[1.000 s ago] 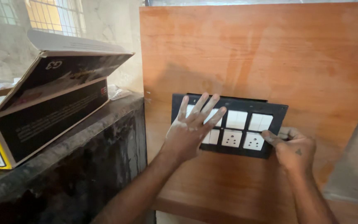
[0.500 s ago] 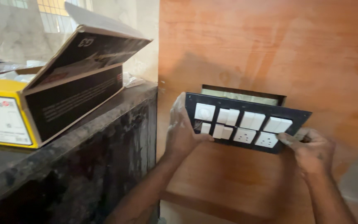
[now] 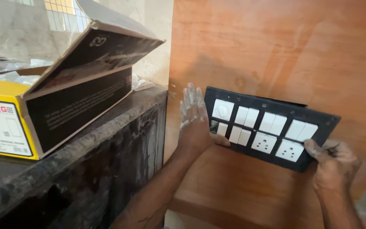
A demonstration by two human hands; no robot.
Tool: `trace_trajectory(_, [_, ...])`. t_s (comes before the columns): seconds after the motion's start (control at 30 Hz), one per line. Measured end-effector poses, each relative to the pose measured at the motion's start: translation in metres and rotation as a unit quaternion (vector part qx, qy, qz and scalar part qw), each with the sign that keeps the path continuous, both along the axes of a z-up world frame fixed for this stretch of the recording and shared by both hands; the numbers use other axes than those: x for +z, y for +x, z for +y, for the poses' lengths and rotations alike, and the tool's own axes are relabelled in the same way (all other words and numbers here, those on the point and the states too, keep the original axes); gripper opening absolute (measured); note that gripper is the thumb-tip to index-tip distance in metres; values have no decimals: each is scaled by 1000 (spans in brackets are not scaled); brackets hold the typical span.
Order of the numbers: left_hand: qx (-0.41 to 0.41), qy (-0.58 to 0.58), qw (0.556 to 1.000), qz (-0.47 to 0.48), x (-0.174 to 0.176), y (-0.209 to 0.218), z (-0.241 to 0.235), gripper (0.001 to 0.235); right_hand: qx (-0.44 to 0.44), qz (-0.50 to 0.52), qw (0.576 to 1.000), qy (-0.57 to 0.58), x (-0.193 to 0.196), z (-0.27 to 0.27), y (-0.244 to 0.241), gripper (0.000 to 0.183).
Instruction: The person connects several electrical wires to a switchboard panel using a screwdriver and tape, then fits the panel into a wall opening.
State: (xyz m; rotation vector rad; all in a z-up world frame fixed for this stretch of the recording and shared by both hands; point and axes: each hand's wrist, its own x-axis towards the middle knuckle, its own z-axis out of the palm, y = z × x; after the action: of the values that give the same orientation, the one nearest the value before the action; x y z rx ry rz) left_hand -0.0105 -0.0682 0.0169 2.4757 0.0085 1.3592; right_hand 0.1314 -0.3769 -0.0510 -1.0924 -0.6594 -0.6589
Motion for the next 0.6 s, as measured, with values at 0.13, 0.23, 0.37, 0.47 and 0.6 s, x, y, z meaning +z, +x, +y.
trace_trajectory(0.13, [10, 27, 999, -36, 1, 3, 4, 168, -111, 112, 985, -69, 32, 7, -23, 18])
trace_trajectory(0.23, [15, 11, 1000, 13, 6, 1, -1, 164, -112, 149, 977, -108, 54, 8, -30, 20])
trace_trajectory(0.37, [53, 53, 995, 62, 14, 2, -2, 160, -166, 165, 955, -182, 57, 4, -32, 23])
trace_trajectory(0.47, [55, 61, 995, 60, 16, 2, 0, 160, -175, 153, 957, -175, 53, 8, -36, 25])
trace_trajectory(0.6, [82, 93, 991, 45, 17, -1, -8, 160, -200, 92, 960, -171, 49, 9, -37, 25])
